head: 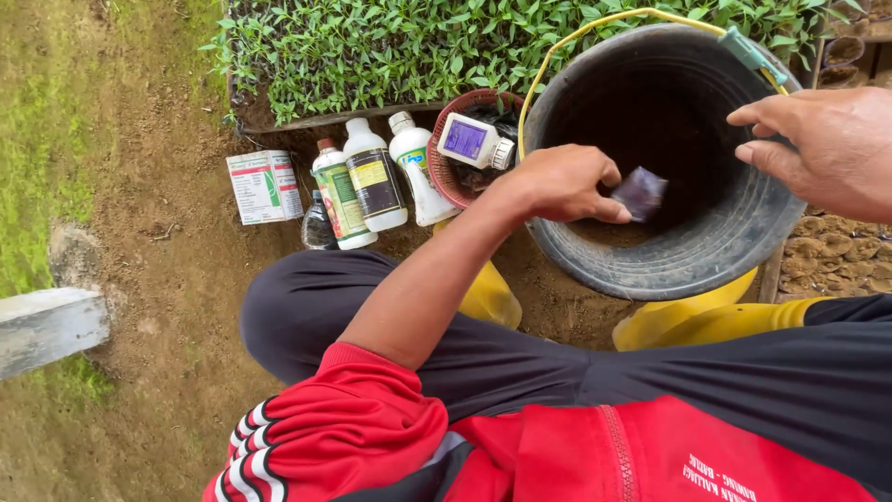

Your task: The person sits on the ground and opens a small plastic packet, pouring its contents into a black bucket. They then mix the contents with soil using their hands, form the mixture into small balls, and place them into a tray of soil blocks.

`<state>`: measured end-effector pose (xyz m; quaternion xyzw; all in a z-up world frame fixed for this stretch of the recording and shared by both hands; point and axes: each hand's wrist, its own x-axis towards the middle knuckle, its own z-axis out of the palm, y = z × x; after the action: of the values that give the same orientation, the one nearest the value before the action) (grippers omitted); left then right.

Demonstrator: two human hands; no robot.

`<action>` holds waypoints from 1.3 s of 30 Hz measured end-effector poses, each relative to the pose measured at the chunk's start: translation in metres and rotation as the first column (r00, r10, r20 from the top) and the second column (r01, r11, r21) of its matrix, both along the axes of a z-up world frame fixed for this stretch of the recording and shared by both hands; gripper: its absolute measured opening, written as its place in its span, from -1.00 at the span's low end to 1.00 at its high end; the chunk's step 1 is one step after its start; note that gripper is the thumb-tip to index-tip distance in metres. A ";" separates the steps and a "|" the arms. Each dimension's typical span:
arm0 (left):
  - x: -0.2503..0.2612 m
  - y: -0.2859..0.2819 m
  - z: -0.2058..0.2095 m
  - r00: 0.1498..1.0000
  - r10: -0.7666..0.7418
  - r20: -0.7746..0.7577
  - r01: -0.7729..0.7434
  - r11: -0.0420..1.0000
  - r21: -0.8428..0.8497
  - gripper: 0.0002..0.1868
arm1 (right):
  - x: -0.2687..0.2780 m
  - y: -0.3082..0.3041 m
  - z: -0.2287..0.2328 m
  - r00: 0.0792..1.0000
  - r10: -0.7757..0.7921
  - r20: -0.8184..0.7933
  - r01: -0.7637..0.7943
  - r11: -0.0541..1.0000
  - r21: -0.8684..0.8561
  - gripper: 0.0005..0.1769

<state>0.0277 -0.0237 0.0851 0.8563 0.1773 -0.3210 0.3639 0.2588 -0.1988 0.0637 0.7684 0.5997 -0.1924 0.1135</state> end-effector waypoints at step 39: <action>-0.105 0.080 -0.216 0.880 0.086 -0.466 0.117 0.914 0.390 -0.78 | 0.007 0.002 -0.021 0.996 0.036 -0.079 -0.032 0.998 0.049 -0.44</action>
<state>-0.0775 0.0562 -0.1307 0.8095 0.3165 -0.4794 0.1207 0.2655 -0.1972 0.0431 0.7524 0.6210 -0.2068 0.0744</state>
